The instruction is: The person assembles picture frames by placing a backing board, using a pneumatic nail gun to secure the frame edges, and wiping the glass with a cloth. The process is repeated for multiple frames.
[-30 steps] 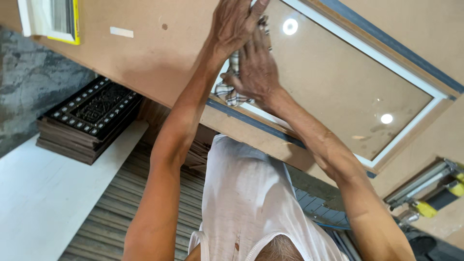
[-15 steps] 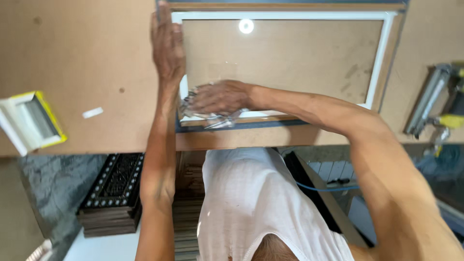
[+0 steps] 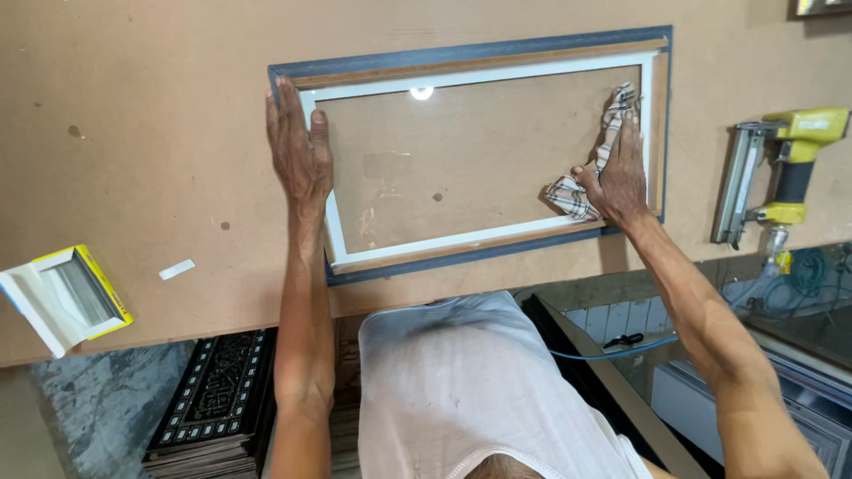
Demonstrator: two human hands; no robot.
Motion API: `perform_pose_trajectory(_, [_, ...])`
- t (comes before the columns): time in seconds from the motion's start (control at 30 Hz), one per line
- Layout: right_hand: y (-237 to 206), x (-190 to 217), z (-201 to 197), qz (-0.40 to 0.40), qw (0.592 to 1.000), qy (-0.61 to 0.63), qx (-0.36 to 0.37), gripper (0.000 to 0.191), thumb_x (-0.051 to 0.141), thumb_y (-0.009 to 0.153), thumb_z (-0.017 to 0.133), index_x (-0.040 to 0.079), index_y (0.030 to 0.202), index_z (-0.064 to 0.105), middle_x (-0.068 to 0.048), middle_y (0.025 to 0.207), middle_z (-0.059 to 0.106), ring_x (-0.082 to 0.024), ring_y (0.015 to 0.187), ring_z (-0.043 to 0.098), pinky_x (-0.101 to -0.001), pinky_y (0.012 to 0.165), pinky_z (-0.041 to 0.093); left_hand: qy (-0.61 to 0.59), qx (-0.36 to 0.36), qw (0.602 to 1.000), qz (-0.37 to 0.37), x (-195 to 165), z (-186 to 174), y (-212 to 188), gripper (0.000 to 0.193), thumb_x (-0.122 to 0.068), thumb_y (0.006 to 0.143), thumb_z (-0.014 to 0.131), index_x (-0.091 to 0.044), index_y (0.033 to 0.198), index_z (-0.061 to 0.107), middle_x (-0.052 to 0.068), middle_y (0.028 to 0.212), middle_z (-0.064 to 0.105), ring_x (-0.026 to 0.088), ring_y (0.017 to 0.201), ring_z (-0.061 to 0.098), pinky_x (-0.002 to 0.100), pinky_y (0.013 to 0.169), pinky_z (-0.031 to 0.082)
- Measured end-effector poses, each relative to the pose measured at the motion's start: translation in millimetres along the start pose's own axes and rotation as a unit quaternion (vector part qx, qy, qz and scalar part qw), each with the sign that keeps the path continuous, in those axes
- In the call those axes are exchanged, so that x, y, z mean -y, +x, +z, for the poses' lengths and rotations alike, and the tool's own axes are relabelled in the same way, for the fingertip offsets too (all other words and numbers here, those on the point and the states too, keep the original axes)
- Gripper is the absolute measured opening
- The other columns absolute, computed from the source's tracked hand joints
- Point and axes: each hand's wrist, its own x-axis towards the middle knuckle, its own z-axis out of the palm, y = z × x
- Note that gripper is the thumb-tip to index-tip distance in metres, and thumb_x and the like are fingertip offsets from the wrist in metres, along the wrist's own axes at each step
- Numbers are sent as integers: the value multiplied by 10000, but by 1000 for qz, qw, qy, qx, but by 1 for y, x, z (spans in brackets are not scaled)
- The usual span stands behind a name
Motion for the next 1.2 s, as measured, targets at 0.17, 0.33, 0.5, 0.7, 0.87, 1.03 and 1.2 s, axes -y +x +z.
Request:
perform_pose_trajectory(0.17, [75, 47, 28, -155, 986, 57, 7, 1216, 697, 896, 660, -214, 1549, 189, -422, 1603, 251, -537, 1530, 237, -595, 1287, 195, 20, -10, 1000, 16, 13, 5, -2, 784, -583, 1085, 365, 6, 1600, 313, 203, 1667, 338, 415, 1578, 188, 503, 1305, 193])
perform_pose_trajectory(0.33, [131, 206, 74, -352, 933, 76, 21, 1100, 772, 954, 408, -204, 1461, 379, -366, 1577, 301, -445, 1513, 256, -515, 1270, 162, 44, -32, 998, 38, 17, 6, 6, 824, -603, 1063, 429, 17, 1593, 312, 212, 1661, 336, 415, 1565, 207, 513, 1294, 193])
perform_pose_trajectory(0.5, [156, 283, 66, -268, 871, 405, 70, 525, 212, 970, 418, 35, 1444, 560, -159, 1307, 666, -318, 1314, 627, -461, 1369, 365, 136, -64, 984, 93, -14, -12, -8, 781, -575, 1049, 496, -45, 1612, 379, 161, 1691, 377, 347, 1616, 233, 568, 1329, 136])
perform_pose_trajectory(0.7, [169, 249, 37, 99, 454, 864, 195, 565, 228, 940, 633, 17, 1444, 491, -168, 1261, 642, -264, 1029, 668, -445, 918, 574, 21, -34, 984, 175, -79, 27, -51, 699, -181, 808, 735, -139, 1477, 534, 133, 1537, 540, 354, 1424, 504, 503, 1200, 440])
perform_pose_trajectory(0.87, [213, 103, 0, -29, 727, 679, 96, 666, 242, 914, 737, 24, 1471, 444, -137, 1481, 504, -238, 1142, 696, -334, 905, 646, 164, -164, 946, 227, -52, -45, 18, 499, 68, 876, 732, -20, 1357, 636, 203, 1306, 668, 402, 1262, 616, 487, 1086, 526])
perform_pose_trajectory(1.03, [273, -84, -52, 86, 921, 322, -199, 433, 55, 948, 734, -11, 1366, 642, -194, 1296, 692, -254, 1169, 695, -358, 995, 588, 558, -121, 812, 121, -5, -153, 110, 990, -569, 532, 909, -21, 1319, 663, 318, 1275, 653, 453, 1157, 599, 649, 901, 465])
perform_pose_trajectory(1.2, [314, -123, -58, 141, 974, 95, -152, 426, 181, 780, 897, -17, 1122, 739, -198, 1079, 680, -355, 1053, 618, -500, 908, 513, 238, -40, 963, 121, -30, -98, 193, 730, -338, 997, 848, 66, 1489, 490, 331, 1486, 501, 474, 1456, 409, 620, 1193, 332])
